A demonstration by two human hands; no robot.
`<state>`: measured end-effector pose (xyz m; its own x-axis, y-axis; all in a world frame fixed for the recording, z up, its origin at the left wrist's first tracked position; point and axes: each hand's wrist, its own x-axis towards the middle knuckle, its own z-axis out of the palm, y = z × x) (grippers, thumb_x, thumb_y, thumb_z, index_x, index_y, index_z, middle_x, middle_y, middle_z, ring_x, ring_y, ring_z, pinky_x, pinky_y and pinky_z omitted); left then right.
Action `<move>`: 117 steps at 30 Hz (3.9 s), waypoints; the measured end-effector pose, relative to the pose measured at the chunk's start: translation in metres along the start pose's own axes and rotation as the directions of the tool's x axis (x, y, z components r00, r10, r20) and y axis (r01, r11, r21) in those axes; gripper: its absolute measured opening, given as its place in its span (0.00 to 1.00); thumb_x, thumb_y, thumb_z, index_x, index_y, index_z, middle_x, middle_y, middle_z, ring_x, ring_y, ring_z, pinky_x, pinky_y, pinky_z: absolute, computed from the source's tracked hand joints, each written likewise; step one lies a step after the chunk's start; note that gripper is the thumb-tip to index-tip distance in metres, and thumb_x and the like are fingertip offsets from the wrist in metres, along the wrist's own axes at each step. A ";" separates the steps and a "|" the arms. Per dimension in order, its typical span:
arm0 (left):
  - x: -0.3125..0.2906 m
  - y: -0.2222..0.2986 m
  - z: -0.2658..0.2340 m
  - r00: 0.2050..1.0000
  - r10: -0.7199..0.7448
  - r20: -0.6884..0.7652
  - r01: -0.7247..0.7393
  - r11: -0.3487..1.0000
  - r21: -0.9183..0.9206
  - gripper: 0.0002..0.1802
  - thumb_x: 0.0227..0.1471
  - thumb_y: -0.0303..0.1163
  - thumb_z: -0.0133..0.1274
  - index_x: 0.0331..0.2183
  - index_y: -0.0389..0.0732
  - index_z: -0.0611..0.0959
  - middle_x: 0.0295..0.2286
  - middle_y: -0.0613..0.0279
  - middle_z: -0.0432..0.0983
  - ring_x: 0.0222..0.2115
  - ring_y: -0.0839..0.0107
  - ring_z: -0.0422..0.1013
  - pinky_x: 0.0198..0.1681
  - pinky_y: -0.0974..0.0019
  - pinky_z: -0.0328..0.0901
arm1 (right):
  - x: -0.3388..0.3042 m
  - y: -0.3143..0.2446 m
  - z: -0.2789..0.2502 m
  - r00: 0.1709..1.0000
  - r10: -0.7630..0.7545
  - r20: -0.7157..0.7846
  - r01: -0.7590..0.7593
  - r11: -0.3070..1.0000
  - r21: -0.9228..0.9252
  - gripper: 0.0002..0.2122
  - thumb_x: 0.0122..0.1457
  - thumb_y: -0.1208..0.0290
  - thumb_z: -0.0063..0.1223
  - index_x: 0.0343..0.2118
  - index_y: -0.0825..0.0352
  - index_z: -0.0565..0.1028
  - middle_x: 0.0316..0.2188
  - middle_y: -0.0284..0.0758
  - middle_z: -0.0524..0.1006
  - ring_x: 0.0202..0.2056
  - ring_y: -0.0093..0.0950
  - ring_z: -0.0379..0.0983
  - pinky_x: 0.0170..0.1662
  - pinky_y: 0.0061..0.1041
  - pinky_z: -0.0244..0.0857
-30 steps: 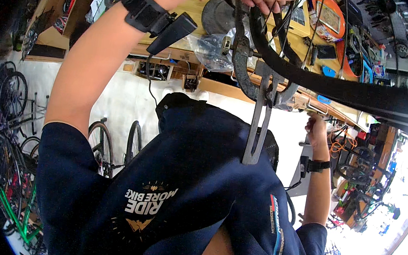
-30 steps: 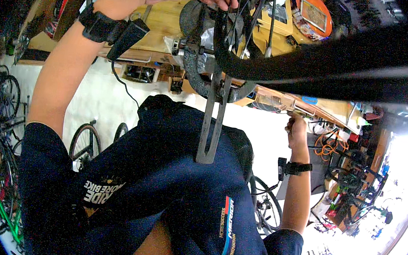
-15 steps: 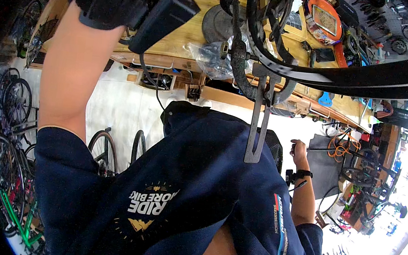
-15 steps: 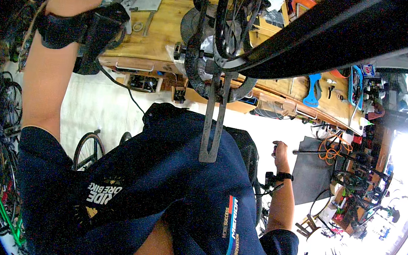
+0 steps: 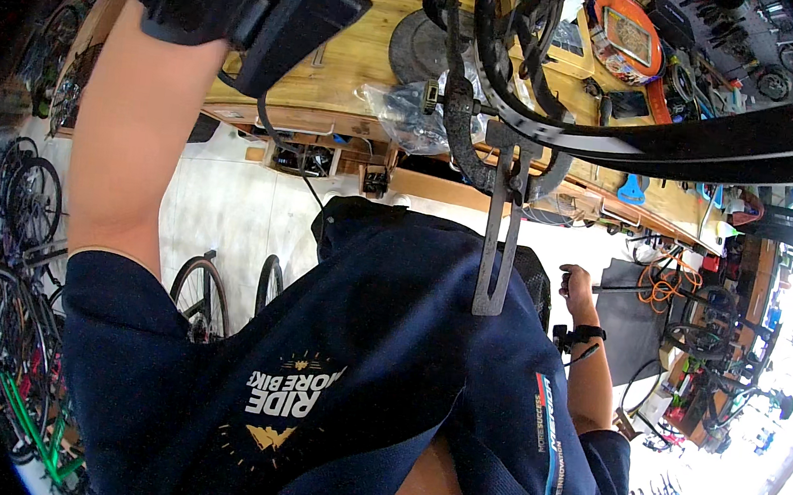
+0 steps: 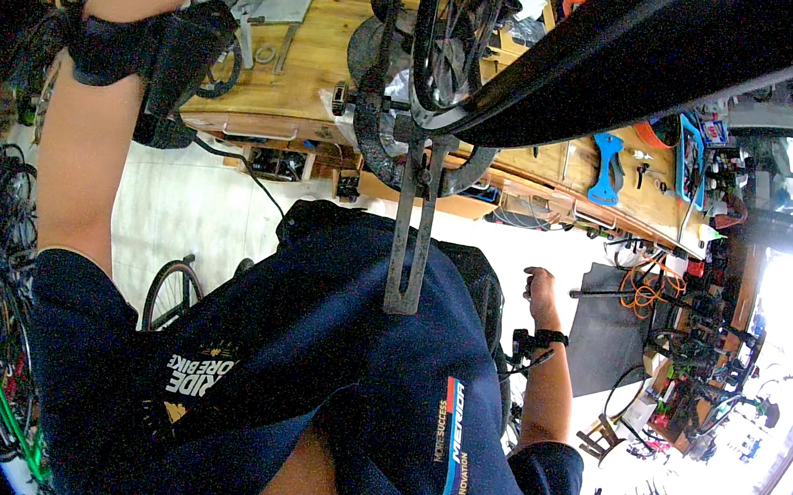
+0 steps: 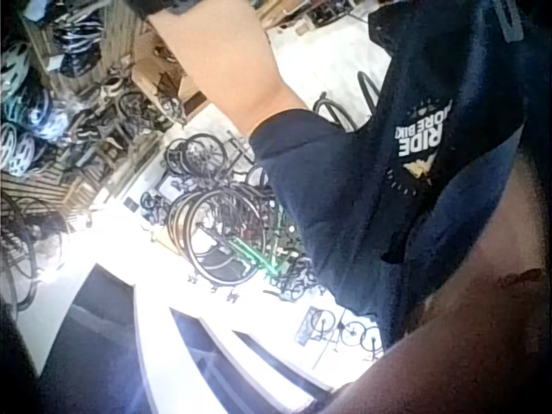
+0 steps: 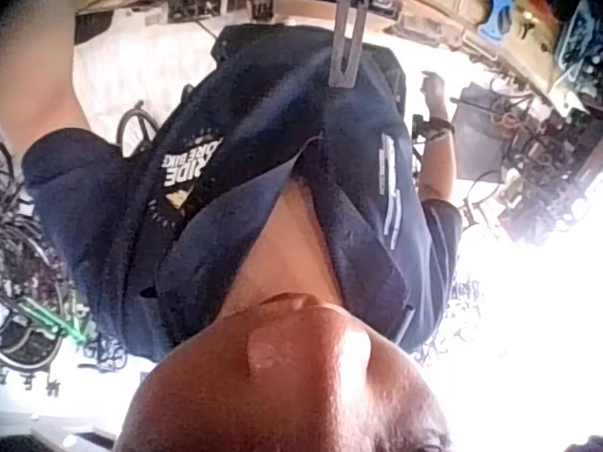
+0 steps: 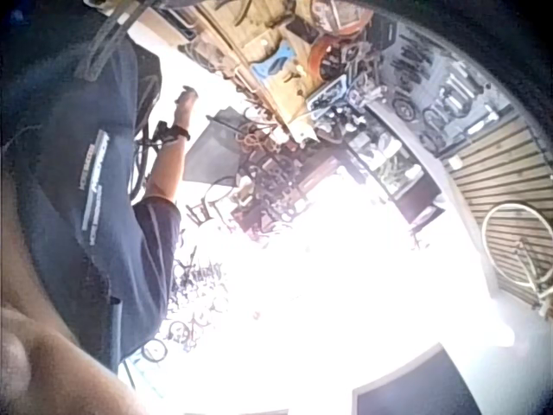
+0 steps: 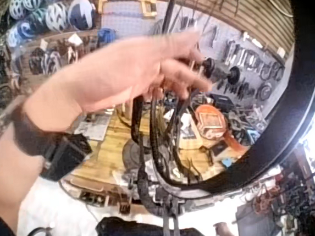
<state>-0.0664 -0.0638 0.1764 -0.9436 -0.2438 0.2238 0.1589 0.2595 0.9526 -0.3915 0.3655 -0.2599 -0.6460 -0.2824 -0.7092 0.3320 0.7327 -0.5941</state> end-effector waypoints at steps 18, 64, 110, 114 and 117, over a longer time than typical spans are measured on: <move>0.029 -0.141 -0.029 0.961 -0.255 0.105 0.237 0.959 0.157 0.38 0.58 0.64 0.38 0.50 0.37 0.75 0.41 0.64 0.73 0.40 0.74 0.67 0.43 0.70 0.64 | -0.014 0.014 0.004 0.999 -0.037 0.034 0.036 0.999 0.018 0.12 0.58 0.72 0.42 0.37 0.73 0.75 0.17 0.27 0.63 0.17 0.19 0.57 0.20 0.20 0.53; 0.021 -0.168 0.003 0.972 -0.061 -0.225 0.144 0.917 0.371 0.31 0.45 0.52 0.63 0.34 0.29 0.78 0.26 0.51 0.77 0.26 0.65 0.74 0.31 0.67 0.68 | -0.209 -0.383 0.157 0.581 -0.603 0.546 0.767 0.630 -0.121 0.10 0.58 0.72 0.58 0.39 0.69 0.72 0.26 0.28 0.75 0.22 0.12 0.66 0.24 0.13 0.58; 0.023 -0.160 0.000 0.979 -0.111 -0.171 0.158 0.944 0.288 0.32 0.47 0.51 0.63 0.38 0.28 0.77 0.28 0.51 0.77 0.29 0.68 0.73 0.34 0.68 0.67 | -0.214 -0.401 0.162 0.356 -0.283 0.891 0.549 0.834 0.046 0.19 0.59 0.70 0.56 0.50 0.74 0.70 0.37 0.36 0.79 0.27 0.16 0.71 0.29 0.14 0.65; 0.022 -0.159 0.002 0.976 -0.099 -0.193 0.158 0.934 0.321 0.32 0.47 0.51 0.62 0.38 0.28 0.77 0.29 0.50 0.78 0.30 0.67 0.74 0.35 0.68 0.68 | -0.214 -0.408 0.163 0.399 -0.240 0.885 0.655 0.750 -0.091 0.19 0.59 0.69 0.57 0.49 0.74 0.71 0.37 0.36 0.79 0.28 0.16 0.71 0.31 0.14 0.67; 0.021 -0.158 0.001 0.979 -0.109 -0.175 0.163 0.929 0.334 0.32 0.47 0.51 0.62 0.38 0.28 0.77 0.29 0.50 0.78 0.30 0.67 0.74 0.35 0.67 0.68 | -0.219 -0.403 0.162 0.432 -0.259 0.864 0.615 0.785 -0.072 0.22 0.57 0.65 0.60 0.49 0.74 0.71 0.37 0.36 0.80 0.27 0.17 0.71 0.32 0.14 0.67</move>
<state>-0.1111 -0.1092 0.0303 -0.8901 -0.4299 0.1513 -0.1029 0.5131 0.8522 -0.2724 0.0313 0.0731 0.2287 -0.8468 -0.4803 -0.1864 0.4461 -0.8754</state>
